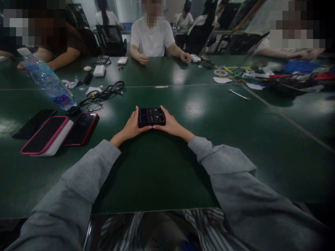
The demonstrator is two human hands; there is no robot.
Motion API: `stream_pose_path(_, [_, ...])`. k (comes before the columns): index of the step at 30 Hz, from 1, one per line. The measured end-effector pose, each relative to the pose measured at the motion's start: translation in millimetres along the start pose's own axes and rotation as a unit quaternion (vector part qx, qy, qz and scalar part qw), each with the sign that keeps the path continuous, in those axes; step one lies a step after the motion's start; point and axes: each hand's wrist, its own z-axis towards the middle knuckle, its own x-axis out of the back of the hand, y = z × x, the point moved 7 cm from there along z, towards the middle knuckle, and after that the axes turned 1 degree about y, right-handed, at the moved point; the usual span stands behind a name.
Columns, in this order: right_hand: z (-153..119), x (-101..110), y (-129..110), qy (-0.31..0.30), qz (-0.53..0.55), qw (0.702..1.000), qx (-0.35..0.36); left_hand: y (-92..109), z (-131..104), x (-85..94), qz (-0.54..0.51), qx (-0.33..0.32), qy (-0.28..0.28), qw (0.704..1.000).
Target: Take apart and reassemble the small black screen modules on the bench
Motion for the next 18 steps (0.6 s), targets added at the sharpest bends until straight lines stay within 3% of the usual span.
stream_pose_path(9, [-2,3,-6,0.01,0.025,1.0,0.005,3,-2,3.1,-0.004,-0.009,-0.004,1.0])
stream_pose_path(18, [-5,5,-19,0.003,-0.005,0.999,0.043,4,1,8.4,-0.074,-0.037,-0.023,0.996])
